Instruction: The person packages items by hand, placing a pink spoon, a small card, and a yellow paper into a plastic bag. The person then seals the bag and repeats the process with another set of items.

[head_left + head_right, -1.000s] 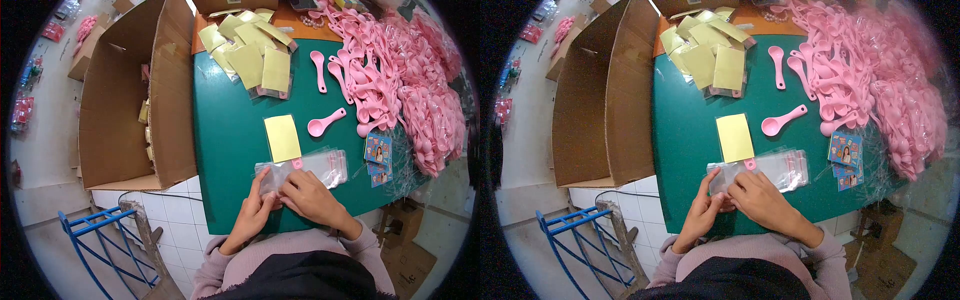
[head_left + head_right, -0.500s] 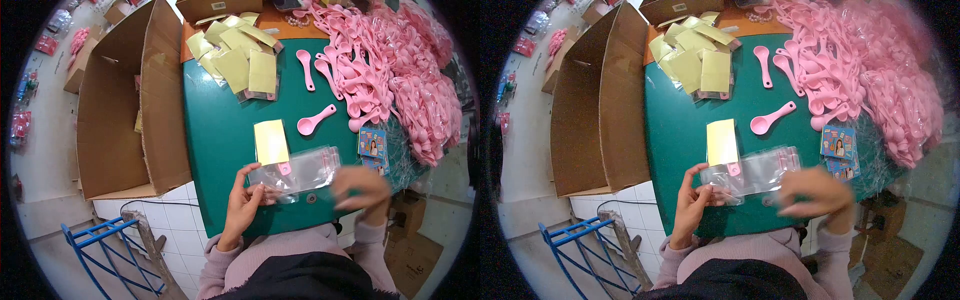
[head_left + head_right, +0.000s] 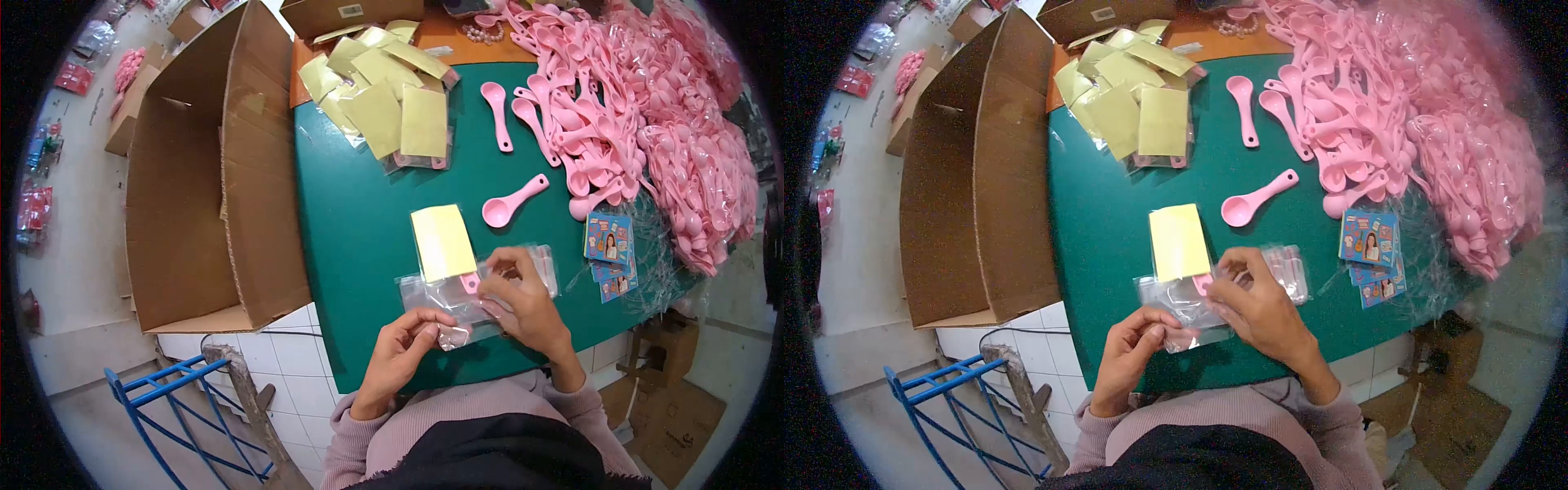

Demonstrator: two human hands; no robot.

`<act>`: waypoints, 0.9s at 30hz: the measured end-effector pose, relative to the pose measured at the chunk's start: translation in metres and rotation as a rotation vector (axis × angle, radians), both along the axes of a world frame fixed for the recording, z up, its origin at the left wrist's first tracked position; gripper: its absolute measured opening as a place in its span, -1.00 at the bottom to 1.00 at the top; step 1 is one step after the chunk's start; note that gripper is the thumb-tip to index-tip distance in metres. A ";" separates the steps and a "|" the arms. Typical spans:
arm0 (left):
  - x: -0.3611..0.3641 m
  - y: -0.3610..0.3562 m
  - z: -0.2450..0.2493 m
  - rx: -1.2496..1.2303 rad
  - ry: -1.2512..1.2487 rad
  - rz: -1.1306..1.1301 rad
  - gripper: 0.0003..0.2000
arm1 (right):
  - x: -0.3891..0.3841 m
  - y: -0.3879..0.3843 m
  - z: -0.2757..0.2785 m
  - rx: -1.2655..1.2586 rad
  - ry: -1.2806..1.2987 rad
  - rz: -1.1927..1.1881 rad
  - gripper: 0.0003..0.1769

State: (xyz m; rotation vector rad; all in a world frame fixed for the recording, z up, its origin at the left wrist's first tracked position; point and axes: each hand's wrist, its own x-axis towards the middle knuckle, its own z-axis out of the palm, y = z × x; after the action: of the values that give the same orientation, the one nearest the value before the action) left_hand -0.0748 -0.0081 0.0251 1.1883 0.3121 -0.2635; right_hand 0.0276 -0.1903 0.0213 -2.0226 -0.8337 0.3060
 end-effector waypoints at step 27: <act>0.011 -0.024 -0.020 0.185 0.039 0.352 -0.90 | -0.011 0.011 -0.011 0.265 0.670 -0.386 -0.87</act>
State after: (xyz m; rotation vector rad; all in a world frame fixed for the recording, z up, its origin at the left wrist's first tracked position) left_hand -0.0636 -0.0320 0.0050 1.2874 0.5817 0.0503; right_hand 0.0164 -0.1793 0.0103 -1.6249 -0.0571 0.5728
